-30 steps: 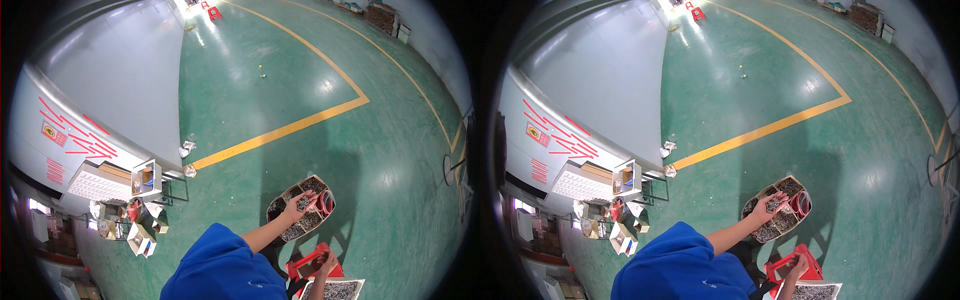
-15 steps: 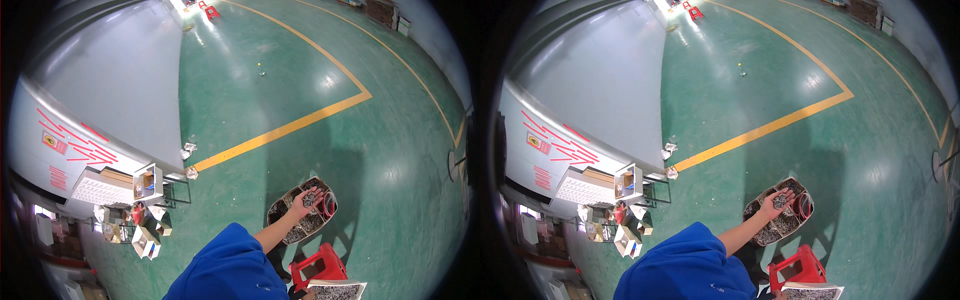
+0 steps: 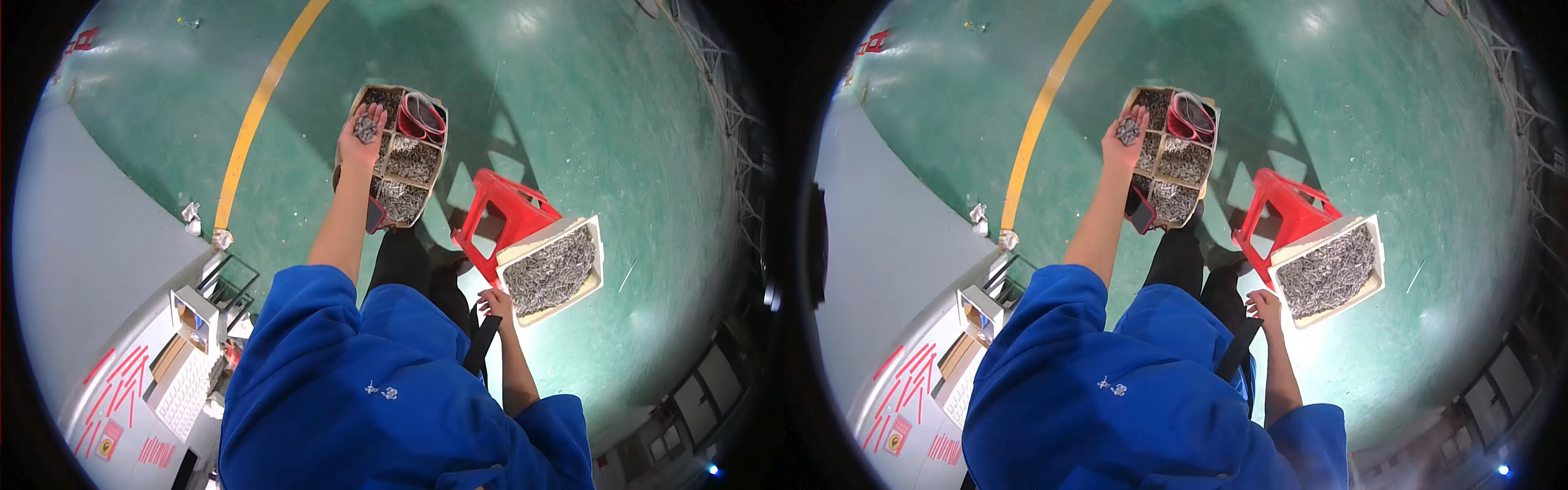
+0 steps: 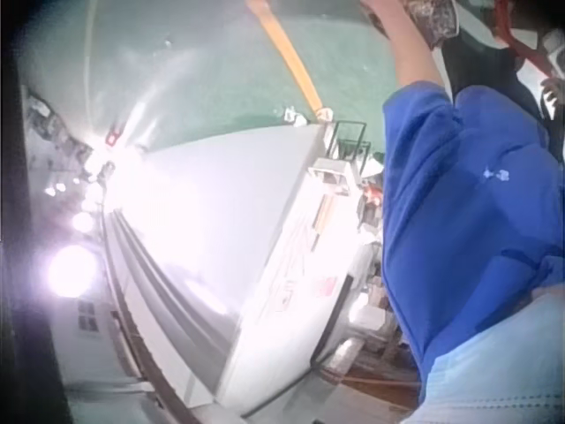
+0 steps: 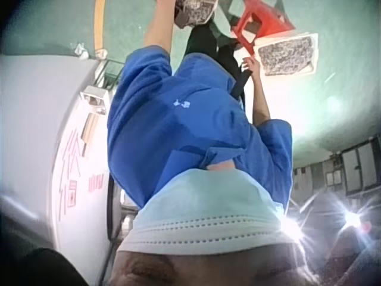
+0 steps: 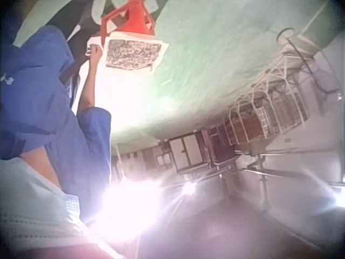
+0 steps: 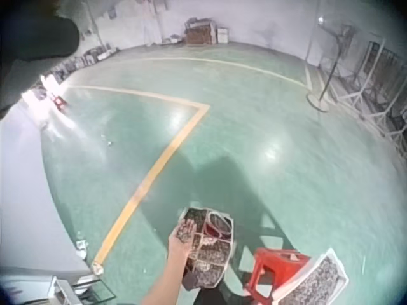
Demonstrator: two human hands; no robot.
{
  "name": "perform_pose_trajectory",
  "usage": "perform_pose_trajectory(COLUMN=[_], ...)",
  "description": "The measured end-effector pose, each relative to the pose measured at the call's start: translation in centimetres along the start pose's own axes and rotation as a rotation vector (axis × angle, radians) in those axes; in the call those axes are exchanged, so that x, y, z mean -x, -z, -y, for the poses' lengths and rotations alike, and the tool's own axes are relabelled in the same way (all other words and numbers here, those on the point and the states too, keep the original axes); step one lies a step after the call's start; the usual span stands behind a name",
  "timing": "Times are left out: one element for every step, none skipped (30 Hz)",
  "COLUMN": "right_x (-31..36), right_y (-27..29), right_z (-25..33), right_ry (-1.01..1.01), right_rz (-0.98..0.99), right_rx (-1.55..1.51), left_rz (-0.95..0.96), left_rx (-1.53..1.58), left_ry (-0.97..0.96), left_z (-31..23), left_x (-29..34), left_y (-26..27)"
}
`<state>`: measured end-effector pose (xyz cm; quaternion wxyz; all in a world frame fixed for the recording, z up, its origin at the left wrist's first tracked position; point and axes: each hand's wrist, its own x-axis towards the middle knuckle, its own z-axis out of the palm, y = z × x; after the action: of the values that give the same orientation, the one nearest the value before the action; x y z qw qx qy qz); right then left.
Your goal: The person sorts through small metal parts in a tray by hand.
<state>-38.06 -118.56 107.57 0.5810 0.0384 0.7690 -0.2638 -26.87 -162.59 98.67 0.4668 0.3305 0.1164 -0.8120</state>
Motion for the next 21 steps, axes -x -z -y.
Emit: perform_pose_trajectory(right_x=[-0.7, -1.3, -1.9, -2.4, -2.9, -3.1, -3.2, -3.4, -3.4, -3.4, -3.5, -3.4, -3.3, -3.1, -2.8, -2.5, -2.3, -2.1, -2.0, -1.9, -1.5], right_y=[0.2, 0.2, 0.4, 0.4, 0.2, 0.2, 0.2, 0.1, 0.2, 0.0, -0.1, -0.4, -0.8, -1.2, -1.7, -2.2, -2.6, -2.9, -3.1, -3.0, -3.3], right_z=[-0.7, -1.3, -2.2, -2.5, -2.8, -3.1, -3.4, -3.7, -4.3, -4.3, -4.3, -4.6, -4.8, -5.2, -5.4, -5.6, -5.8, -6.0, -6.1, -6.6, -7.1], right_ry=[-0.006, -0.007, -0.016, -0.015, -0.017, -0.041, -0.064, -0.069, -0.073, -0.065, -0.057, -0.056, -0.056, -0.057, -0.052, -0.052, -0.027, -0.006, -0.014, -0.020, -0.025], right_rz=[0.002, -0.020, -0.020, -0.010, -0.003, -0.022, -0.039, -0.043, -0.067, -0.070, -0.067, -0.066, -0.073, -0.079, -0.070, -0.067, -0.060, -0.064, -0.059, -0.065, -0.074], right_rx=[-0.041, -0.015, 0.004, 0.025, 0.025, 0.017, 0.009, 0.007, -0.007, -0.014, -0.015, -0.015, -0.019, -0.023, -0.043, -0.041, -0.020, -0.003, -0.014, -0.017, -0.022], left_rz=[-0.033, -0.039, -0.063, -0.080, -0.069, -0.074, -0.161, -0.247, -0.213, -0.215, -0.273, -0.328, -0.231, -0.232, -0.212, -0.193, -0.195, -0.167, -0.140, -0.142, -0.099], left_rx=[-0.031, -0.033, -0.019, -0.006, -0.026, -0.027, -0.212, -0.397, -0.418, -0.418, -0.424, -0.430, -0.428, -0.428, -0.412, -0.396, -0.396, -0.411, -0.426, -0.428, -0.517], left_ry=[-0.020, -0.012, -0.044, -0.088, -0.110, -0.101, -0.111, -0.122, -0.002, -0.005, -0.008, -0.008, 0.029, 0.027, 0.039, 0.051, 0.047, 0.062, 0.077, 0.086, 0.091], left_z=[0.7, 1.2, 1.5, 1.1, 0.5, 0.9, 1.0, 1.0, 2.0, 1.7, 1.4, 1.2, 0.7, 0.2, -0.3, -0.9, -1.8, -1.9, -2.0, -1.8, -2.1], left_x=[-1.4, -2.6, -3.8, -5.0, -6.2, -6.9, -7.5, -8.0, -7.7, -7.8, -7.9, -8.3, -8.2, -8.0, -7.7, -7.5, -7.2, -6.5, -5.8, -5.4, -4.6], left_y=[0.5, 1.0, 1.9, 2.6, 3.1, 3.1, 3.0, 2.9, 2.0, 1.9, 1.6, 1.9, 2.6, 3.3, 4.1, 4.9, 5.7, 6.0, 6.2, 6.3, 6.1])
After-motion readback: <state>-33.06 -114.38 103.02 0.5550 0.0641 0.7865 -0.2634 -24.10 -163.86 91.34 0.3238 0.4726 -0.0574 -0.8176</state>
